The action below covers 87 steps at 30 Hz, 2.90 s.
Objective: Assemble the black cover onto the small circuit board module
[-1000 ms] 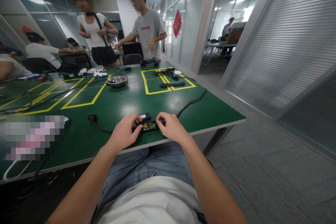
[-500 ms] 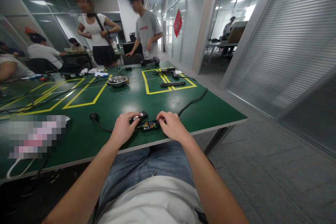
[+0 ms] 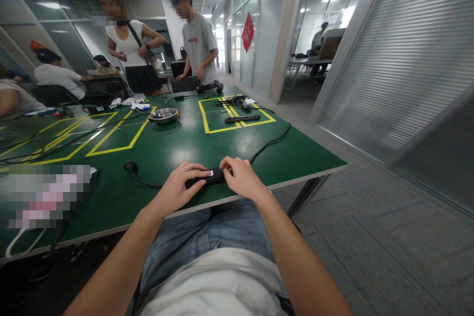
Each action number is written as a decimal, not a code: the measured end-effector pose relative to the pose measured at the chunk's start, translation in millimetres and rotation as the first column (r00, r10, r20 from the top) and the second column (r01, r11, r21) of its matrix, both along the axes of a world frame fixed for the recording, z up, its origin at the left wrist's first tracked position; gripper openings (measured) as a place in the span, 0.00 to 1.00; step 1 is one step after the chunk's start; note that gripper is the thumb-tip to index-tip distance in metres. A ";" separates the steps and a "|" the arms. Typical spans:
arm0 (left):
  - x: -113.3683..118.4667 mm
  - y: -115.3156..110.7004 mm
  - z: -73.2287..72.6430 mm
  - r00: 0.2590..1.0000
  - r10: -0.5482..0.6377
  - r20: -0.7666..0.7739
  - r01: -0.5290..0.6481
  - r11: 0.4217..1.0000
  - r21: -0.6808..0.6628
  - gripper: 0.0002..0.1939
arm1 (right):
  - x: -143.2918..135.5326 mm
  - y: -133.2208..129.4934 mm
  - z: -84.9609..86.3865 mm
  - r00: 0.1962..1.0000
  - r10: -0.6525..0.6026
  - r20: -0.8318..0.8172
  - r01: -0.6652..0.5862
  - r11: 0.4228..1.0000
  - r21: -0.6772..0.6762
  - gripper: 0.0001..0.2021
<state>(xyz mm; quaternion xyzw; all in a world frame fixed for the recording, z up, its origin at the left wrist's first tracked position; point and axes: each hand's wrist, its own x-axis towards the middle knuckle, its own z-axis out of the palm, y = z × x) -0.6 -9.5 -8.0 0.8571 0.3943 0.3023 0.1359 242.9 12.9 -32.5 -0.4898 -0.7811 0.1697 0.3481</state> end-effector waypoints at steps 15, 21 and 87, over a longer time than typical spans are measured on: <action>3.4 -1.4 -0.1 1.000 0.012 -0.028 -0.012 1.000 0.014 0.15 | 1.2 0.4 -0.3 1.000 0.012 -0.028 -0.012 1.000 0.007 0.07; 2.9 -2.0 -1.8 0.997 0.072 -0.014 -0.072 0.997 -0.024 0.17 | 1.6 1.4 -3.6 0.999 0.017 -0.050 -0.015 1.000 0.024 0.07; -0.7 1.4 -0.4 1.000 0.012 -0.005 -0.012 1.000 0.009 0.10 | -0.1 0.1 0.6 1.000 -0.007 0.012 0.007 1.000 -0.006 0.08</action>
